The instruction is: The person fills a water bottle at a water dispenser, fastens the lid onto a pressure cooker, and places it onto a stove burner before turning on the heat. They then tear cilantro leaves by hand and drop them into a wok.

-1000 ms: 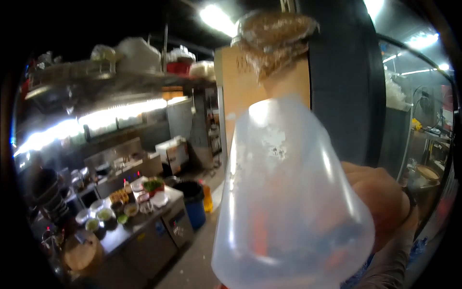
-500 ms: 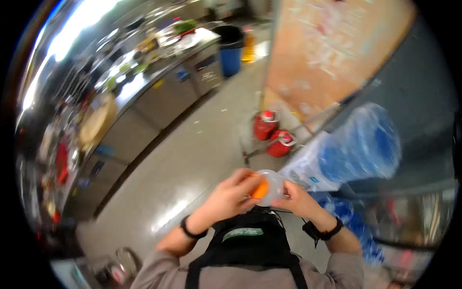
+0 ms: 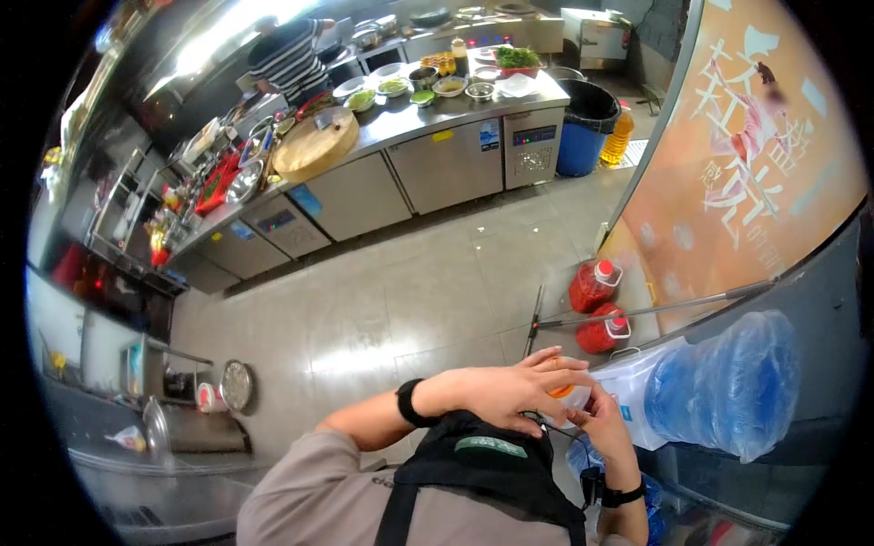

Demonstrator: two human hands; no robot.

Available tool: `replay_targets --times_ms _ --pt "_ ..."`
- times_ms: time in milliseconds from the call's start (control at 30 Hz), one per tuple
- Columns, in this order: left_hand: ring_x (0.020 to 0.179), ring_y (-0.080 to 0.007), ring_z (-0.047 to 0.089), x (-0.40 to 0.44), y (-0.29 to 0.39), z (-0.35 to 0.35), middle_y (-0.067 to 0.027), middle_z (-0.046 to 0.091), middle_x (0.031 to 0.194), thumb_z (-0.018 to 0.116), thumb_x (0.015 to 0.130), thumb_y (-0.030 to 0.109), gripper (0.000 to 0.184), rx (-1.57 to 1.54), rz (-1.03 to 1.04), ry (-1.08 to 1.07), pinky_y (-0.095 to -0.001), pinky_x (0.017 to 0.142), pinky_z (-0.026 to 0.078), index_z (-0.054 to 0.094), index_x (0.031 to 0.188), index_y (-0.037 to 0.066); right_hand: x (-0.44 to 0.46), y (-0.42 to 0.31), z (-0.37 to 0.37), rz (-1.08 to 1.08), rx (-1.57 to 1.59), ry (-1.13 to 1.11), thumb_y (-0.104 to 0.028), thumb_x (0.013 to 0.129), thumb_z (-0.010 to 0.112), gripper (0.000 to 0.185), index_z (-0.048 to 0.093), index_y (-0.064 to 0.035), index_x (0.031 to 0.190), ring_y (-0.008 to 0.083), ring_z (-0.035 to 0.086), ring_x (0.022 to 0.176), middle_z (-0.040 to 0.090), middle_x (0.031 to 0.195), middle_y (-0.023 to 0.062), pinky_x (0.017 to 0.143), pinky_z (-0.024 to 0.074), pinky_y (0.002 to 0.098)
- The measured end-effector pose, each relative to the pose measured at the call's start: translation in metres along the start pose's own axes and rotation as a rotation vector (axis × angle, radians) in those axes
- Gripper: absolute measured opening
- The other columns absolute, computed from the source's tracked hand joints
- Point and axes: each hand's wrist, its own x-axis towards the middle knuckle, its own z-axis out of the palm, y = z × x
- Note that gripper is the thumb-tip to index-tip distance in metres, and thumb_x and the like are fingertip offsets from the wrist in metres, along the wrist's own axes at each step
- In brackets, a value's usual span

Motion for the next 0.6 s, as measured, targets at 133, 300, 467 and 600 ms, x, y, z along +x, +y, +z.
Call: replay_targets --times_ms 133,300,467,600 --pt "0.129 -0.0376 0.044 0.024 0.025 -0.010 -0.0181 0.047 0.133 0.074 0.081 0.030 0.049 -0.071 -0.095 0.404 -0.0509 0.104 0.037 0.058 0.122 0.009 -0.015 -0.015 -0.009 0.019 -0.024 0.008 -0.024 0.081 0.079 0.050 0.055 0.0004 0.117 0.0147 0.061 0.096 0.064 0.105 0.0077 0.085 0.0494 0.0311" --pt "0.098 -0.0331 0.061 0.032 0.030 0.016 -0.0144 0.056 0.110 0.071 0.084 0.031 0.051 0.126 -0.424 -0.013 -0.0403 0.084 0.051 0.054 0.128 0.011 -0.031 0.005 -0.022 -0.103 -0.195 0.034 -0.028 0.080 0.079 0.053 0.055 0.0003 0.118 0.0160 0.061 0.094 0.064 0.105 0.0079 0.085 0.0494 0.0324" --pt "0.126 -0.0348 0.048 0.053 0.053 0.006 -0.0149 0.050 0.134 0.066 0.070 0.003 0.035 0.064 0.059 -0.119 -0.0508 0.111 0.033 0.067 0.104 0.011 -0.072 -0.027 -0.030 -0.089 -0.163 -0.011 -0.026 0.081 0.078 0.052 0.055 -0.0011 0.121 0.0151 0.059 0.099 0.064 0.109 0.0074 0.088 0.0493 0.0321" --pt "0.137 -0.0382 0.039 0.052 0.048 0.008 -0.0195 0.043 0.144 0.063 0.072 -0.001 0.033 -0.167 0.036 0.239 -0.0539 0.115 0.025 0.068 0.104 0.009 -0.097 -0.028 -0.058 -0.212 0.210 0.123 -0.019 0.081 0.078 0.052 0.054 -0.0027 0.124 0.0149 0.060 0.103 0.064 0.113 0.0065 0.091 0.0493 0.0327"
